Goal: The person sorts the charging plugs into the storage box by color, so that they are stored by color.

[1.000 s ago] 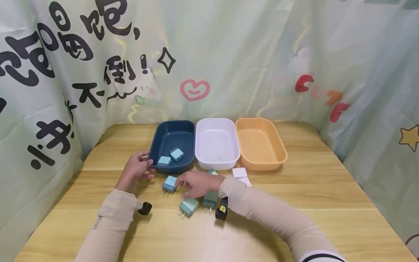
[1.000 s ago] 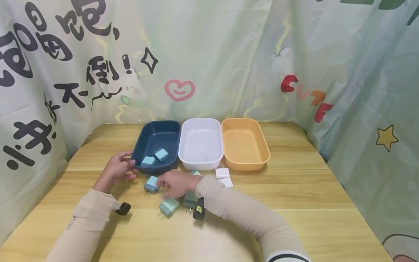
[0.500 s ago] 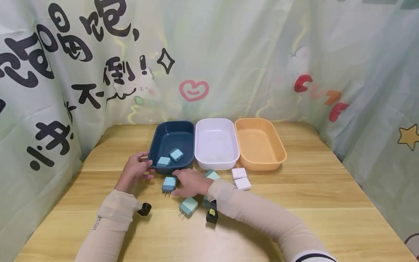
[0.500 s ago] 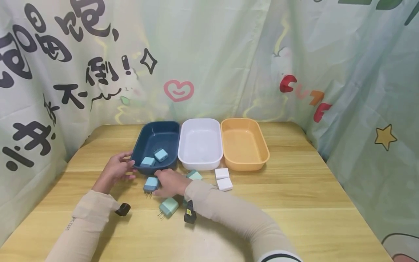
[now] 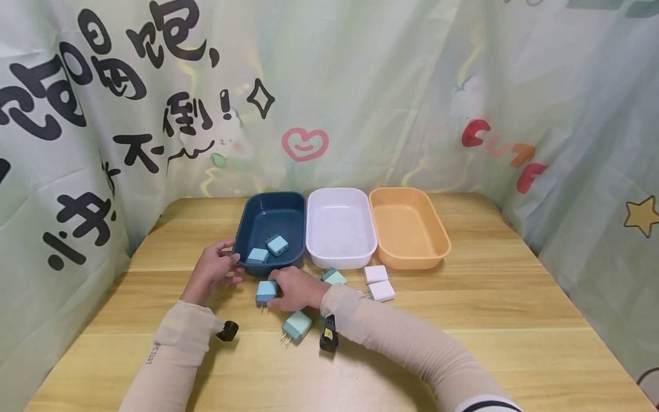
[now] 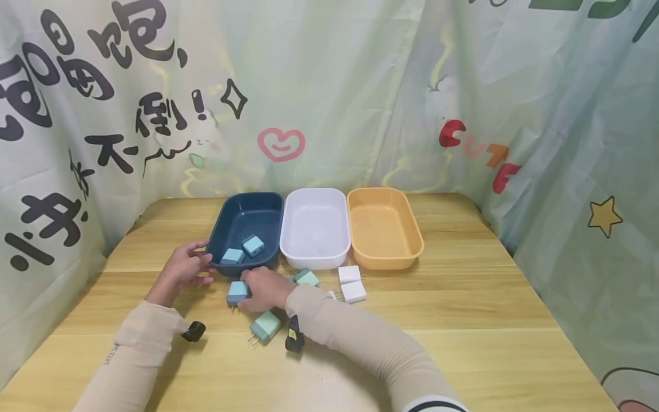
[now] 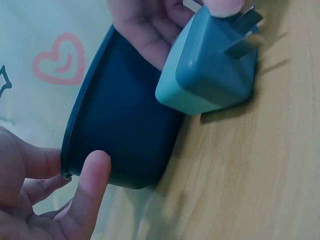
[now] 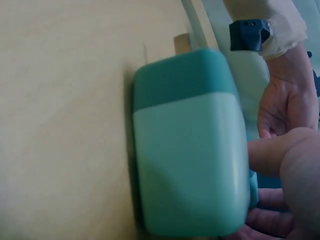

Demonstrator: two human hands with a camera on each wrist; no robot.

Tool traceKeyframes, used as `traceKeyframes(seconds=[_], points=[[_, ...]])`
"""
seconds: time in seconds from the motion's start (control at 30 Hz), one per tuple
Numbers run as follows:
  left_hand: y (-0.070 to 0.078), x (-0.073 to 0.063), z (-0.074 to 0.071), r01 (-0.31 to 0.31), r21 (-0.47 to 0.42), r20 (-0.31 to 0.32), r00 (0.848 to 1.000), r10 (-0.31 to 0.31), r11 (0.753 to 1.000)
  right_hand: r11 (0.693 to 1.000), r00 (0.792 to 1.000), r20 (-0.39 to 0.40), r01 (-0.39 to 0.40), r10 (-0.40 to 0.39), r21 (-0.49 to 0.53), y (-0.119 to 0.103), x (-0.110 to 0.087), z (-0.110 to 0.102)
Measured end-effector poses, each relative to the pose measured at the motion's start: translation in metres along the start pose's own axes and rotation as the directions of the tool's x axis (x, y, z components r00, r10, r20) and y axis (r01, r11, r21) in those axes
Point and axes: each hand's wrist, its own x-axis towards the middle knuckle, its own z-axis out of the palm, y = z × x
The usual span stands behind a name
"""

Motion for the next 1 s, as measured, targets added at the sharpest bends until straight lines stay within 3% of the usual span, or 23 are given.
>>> traceKeyframes(seconds=[0.7, 1.0], points=[[-0.001, 0.002, 0.001, 0.005, -0.014, -0.001, 1.000, -0.005, 1.000, 0.981, 0.993, -0.033, 0.120, -0.116, 0.153, 0.004, -0.006, -0.012], [0.000, 0.002, 0.000, 0.033, 0.010, -0.017, 0.999, -0.032, 0.999, 0.946, 0.993, -0.026, 0.121, -0.119, 0.300, 0.002, -0.006, -0.019]])
